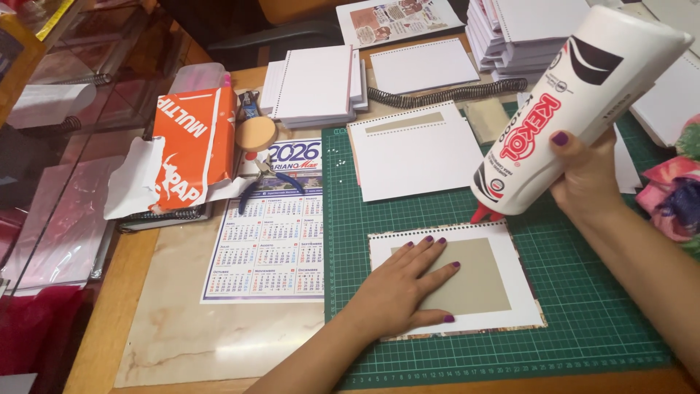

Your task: Assembling a notebook by applying glue to the cover and pressing it onto the pages

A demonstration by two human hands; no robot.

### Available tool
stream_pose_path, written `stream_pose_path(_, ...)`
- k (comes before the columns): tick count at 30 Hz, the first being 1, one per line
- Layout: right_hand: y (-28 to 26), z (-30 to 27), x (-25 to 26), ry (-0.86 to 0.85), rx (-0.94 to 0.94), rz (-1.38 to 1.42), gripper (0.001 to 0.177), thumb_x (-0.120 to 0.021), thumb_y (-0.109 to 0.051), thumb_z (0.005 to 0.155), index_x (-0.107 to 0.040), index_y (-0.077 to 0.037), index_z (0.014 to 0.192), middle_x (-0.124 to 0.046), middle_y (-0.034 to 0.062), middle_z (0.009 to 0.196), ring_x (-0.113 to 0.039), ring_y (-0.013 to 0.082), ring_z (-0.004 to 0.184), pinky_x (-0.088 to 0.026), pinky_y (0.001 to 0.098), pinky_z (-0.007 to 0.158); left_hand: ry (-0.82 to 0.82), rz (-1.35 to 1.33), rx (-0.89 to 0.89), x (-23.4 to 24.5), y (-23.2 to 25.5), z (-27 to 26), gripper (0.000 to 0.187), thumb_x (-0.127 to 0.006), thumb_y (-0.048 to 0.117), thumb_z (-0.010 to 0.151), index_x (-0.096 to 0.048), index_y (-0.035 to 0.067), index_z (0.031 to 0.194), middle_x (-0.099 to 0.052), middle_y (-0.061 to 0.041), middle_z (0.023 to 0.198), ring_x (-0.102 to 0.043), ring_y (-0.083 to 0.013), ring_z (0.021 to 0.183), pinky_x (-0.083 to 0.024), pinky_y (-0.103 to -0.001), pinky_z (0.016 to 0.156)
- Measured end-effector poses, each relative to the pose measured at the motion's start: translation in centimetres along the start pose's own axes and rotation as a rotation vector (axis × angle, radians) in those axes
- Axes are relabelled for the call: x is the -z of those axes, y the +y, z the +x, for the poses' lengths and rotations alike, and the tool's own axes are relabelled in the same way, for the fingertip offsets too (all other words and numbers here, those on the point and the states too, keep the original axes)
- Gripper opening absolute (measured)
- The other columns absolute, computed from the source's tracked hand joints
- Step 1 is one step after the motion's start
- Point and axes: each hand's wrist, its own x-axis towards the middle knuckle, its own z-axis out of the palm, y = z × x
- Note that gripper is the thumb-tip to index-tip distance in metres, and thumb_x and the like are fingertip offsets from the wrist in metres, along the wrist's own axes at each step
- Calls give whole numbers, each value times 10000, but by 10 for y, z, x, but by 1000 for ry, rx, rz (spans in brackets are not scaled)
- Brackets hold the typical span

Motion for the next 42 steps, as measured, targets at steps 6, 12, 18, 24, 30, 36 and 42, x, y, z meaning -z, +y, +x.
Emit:
stream_pose_path(6,-3,2,19,68,-32,-6,713,-864,-277,696,-591,-118,1335,-707,34,1225,-710,194,1163,-658,375,1044,-41,-6,18,2,1,1,781,-473,603,957,-391,123,1569,-267,-239,1669,-252,-423,1541,-175,-557,1254)
stream_pose_path(12,-9,4,31,65,-9,-53,739,-843,-276,728,-547,-156,1394,-684,13,1275,-690,181,1222,-655,373,1072,-33,4,15,1,1,0,783,-478,602,957,-387,125,1572,-261,-234,1672,-255,-424,1540,-177,-556,1257)
stream_pose_path(18,-12,5,40,67,16,-94,712,-836,-292,742,-554,-170,1384,-684,7,1277,-690,175,1231,-653,371,1102,-57,9,28,1,1,0,780,-457,609,963,-380,131,1574,-249,-233,1675,-237,-415,1546,-164,-548,1256)
stream_pose_path(24,-13,7,44,93,4,-82,712,-857,-300,713,-582,-156,1353,-704,1,1238,-714,156,1176,-667,351,1058,-49,4,27,1,1,1,773,-478,600,959,-394,132,1568,-256,-229,1674,-240,-417,1545,-164,-543,1258)
stream_pose_path(30,-10,9,48,69,46,-75,723,-877,-324,721,-590,-123,1353,-705,13,1217,-717,166,1166,-675,349,1061,-5,14,2,-1,0,0,768,-486,598,956,-424,115,1550,-288,-244,1661,-282,-433,1529,-197,-557,1251)
stream_pose_path(36,-15,9,46,46,38,-90,713,-862,-277,734,-583,-138,1375,-699,21,1268,-708,182,1211,-673,363,1071,-3,18,1,-3,-1,0,765,-472,600,962,-423,114,1551,-284,-242,1663,-276,-430,1534,-198,-561,1249)
stream_pose_path(42,-15,11,44,52,91,-106,622,-822,-296,767,-602,-158,1333,-698,-16,1227,-701,136,1157,-642,329,1081,24,44,-4,-5,0,-1,758,-488,596,957,-445,110,1537,-305,-250,1654,-295,-433,1528,-218,-560,1244)
